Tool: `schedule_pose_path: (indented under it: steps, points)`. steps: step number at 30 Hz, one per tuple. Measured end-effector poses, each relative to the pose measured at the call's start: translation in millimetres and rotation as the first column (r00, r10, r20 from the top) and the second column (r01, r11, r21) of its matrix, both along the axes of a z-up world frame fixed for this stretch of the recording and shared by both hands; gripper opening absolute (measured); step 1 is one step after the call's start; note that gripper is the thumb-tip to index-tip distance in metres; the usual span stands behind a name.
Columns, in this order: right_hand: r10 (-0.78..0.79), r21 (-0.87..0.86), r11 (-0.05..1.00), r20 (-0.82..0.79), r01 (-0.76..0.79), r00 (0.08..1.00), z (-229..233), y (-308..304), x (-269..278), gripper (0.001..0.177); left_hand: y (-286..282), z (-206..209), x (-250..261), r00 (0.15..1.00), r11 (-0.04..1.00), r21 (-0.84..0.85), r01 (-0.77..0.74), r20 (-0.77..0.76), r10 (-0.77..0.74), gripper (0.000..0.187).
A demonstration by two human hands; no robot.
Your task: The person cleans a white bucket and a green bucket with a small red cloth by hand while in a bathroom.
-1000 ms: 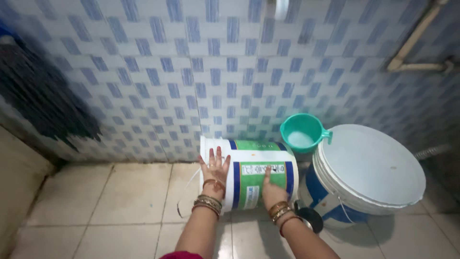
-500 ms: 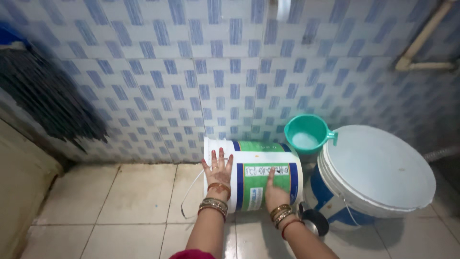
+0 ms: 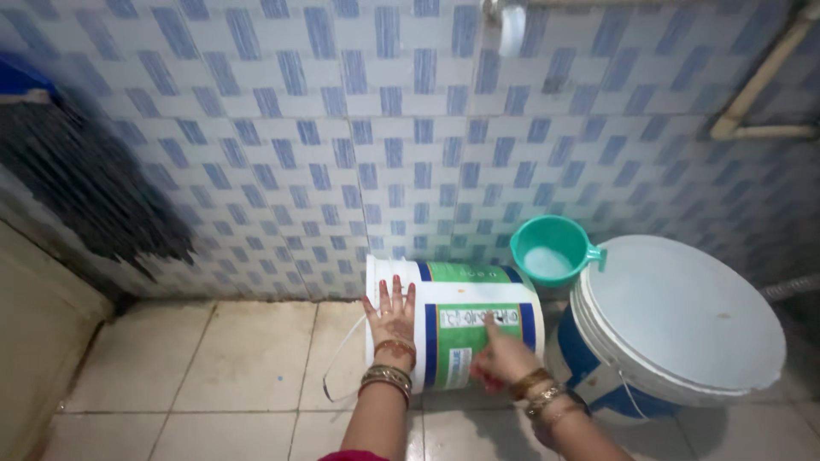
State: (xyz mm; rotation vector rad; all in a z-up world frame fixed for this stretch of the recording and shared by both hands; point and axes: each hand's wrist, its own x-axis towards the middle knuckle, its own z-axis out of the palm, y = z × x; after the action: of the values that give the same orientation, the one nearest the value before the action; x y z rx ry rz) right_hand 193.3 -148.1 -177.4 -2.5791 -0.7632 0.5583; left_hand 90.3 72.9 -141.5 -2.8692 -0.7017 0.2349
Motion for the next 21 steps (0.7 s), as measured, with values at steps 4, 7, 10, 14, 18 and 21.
schedule_pose_path:
  steps: [4,7,10,14,18,21]
  points:
    - [-0.034,0.885,0.326,-0.341,0.333,0.94,-28.5,-11.0,58.5,0.038,-3.4,8.2,-3.7,0.999,1.0,-0.019,0.002,-0.034,-0.002,0.088]
    - [-0.51,0.808,0.58,0.262,0.103,0.819,-44.3,-0.6,83.3,0.035,-3.2,8.1,-5.0,0.998,1.0,-0.022,0.0,-0.055,-0.002,0.089]
    - [-0.392,0.483,0.875,0.689,0.016,0.609,-48.0,0.7,62.6,0.042,-3.4,7.8,-4.5,1.0,0.997,0.079,0.013,-0.025,-0.012,0.094]
    - [-0.397,0.375,0.915,0.763,0.15,0.51,-39.7,14.5,66.4,0.032,-7.0,25.1,-7.9,0.998,1.0,-0.012,-0.005,-0.058,0.004,0.097]
    - [-0.538,0.563,0.785,0.415,0.258,0.734,-22.4,57.6,72.5,0.026,-7.8,28.5,-8.5,0.993,0.999,-0.049,-0.012,-0.118,0.006,0.102]
    - [-0.522,0.529,0.678,-0.143,0.511,0.841,12.5,107.0,68.1,0.025,-4.4,17.5,-3.2,0.999,0.999,-0.032,-0.03,-0.027,0.029,0.098]
